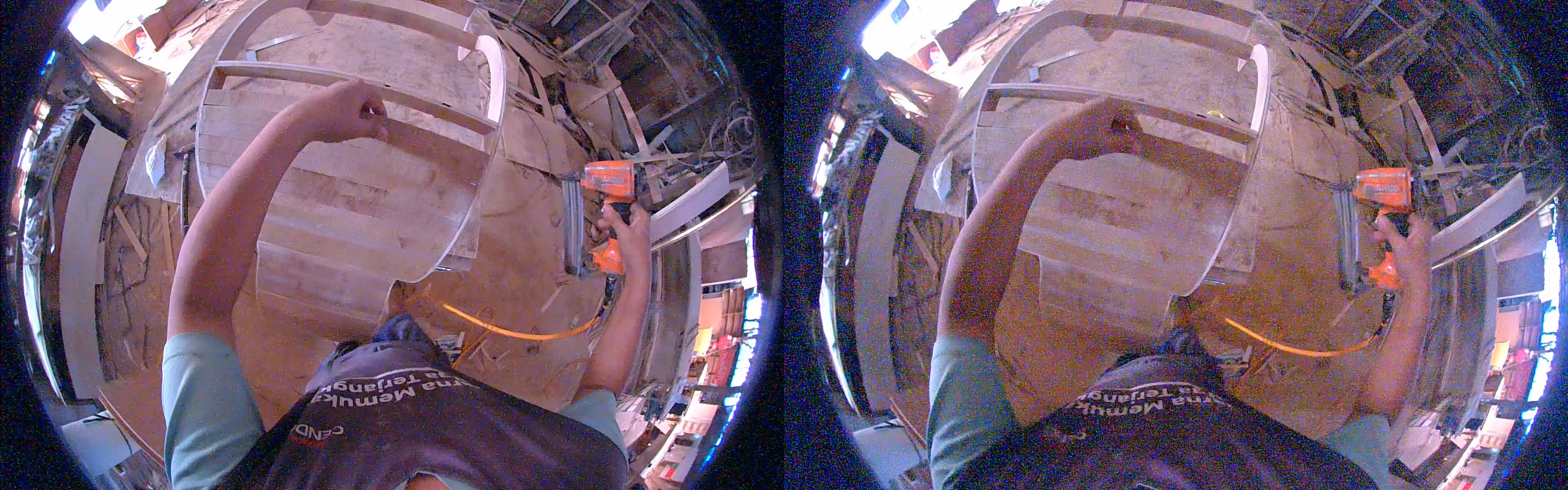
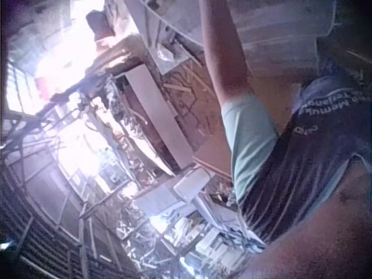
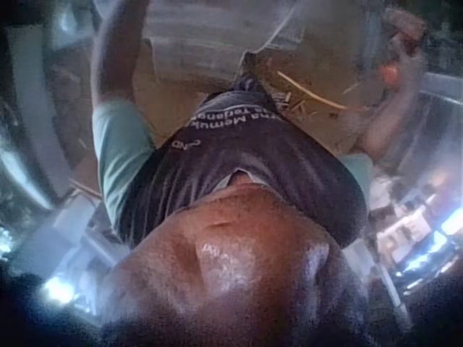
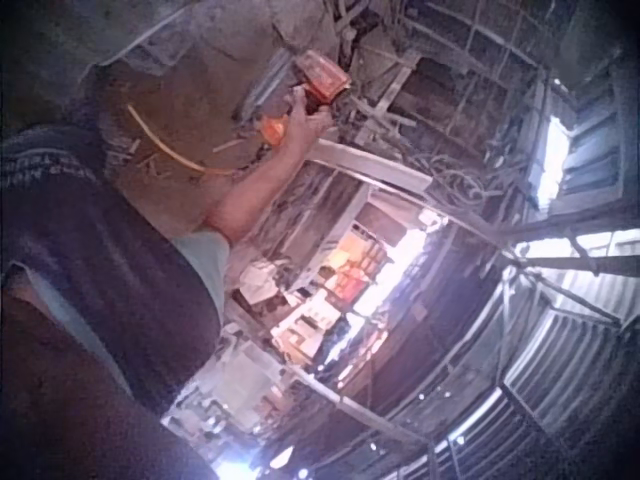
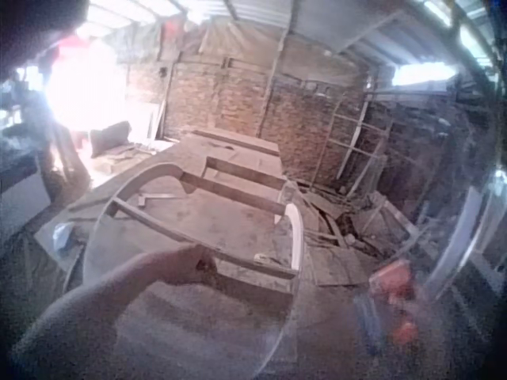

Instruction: The person constructs a curved wooden structure by securing thin wooden strips to a frame using a pneumatic nail gun, applying wood filler to gaps, and occasionally using a hammer.

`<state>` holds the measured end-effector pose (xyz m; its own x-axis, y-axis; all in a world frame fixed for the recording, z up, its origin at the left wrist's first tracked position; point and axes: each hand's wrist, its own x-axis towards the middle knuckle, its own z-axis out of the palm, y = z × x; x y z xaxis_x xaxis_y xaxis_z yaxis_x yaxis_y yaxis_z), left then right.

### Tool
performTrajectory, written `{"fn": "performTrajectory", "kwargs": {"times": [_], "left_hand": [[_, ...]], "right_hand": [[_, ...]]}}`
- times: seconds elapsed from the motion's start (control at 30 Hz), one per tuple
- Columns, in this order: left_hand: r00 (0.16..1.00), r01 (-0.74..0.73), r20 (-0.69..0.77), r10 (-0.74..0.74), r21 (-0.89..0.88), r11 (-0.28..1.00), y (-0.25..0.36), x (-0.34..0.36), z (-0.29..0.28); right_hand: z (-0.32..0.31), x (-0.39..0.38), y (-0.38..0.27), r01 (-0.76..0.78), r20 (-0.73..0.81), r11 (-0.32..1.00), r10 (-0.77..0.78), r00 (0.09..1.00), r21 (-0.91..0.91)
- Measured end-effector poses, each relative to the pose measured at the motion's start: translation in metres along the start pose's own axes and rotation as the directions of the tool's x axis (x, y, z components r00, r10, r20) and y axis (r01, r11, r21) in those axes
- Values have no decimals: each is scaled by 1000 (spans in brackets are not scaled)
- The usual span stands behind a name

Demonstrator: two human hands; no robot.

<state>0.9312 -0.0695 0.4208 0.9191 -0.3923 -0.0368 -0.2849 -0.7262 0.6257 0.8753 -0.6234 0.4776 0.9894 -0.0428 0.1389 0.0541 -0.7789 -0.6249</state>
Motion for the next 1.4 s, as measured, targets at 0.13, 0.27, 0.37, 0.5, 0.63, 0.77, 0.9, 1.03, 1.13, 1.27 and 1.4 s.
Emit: {"fn": "performTrajectory", "kwargs": {"times": [0.13,0.27,0.37,0.5,0.63,0.77,0.9,1.03,1.13,1.27,1.4], "left_hand": [[999,46,-23,-48,-69,997,0,-2,4],[999,43,-20,-46,-142,989,-7,-3,9],[998,12,-64,-20,-121,993,-11,-2,11],[1000,4,-24,-5,-39,999,-12,-1,11],[996,16,-88,-14,29,999,-11,-4,11],[996,-17,-89,21,42,999,-9,-6,11],[997,-1,-82,1,-10,1000,-8,-7,11],[998,10,-70,-8,29,1000,-5,-7,10],[998,22,-50,-25,-61,998,-1,-7,9],[995,45,-90,-42,36,998,3,-10,7],[993,56,-104,-51,41,998,3,-10,8]], "right_hand": [[7,32,-17,-112,-140,994,109,984,-15],[14,72,-51,-146,-53,986,150,987,87],[20,93,-96,195,161,975,-177,971,-102],[60,106,-158,464,219,862,-421,880,-206],[77,111,-206,502,406,819,-373,834,-279],[89,112,-222,560,429,754,-404,808,-344],[92,121,-223,538,505,758,-324,800,-368],[97,128,-219,516,575,781,-255,778,-352],[99,130,-216,508,559,776,-248,791,-374],[99,135,-215,480,580,760,-169,797,-438],[102,138,-212,475,569,738,-151,808,-479]]}}
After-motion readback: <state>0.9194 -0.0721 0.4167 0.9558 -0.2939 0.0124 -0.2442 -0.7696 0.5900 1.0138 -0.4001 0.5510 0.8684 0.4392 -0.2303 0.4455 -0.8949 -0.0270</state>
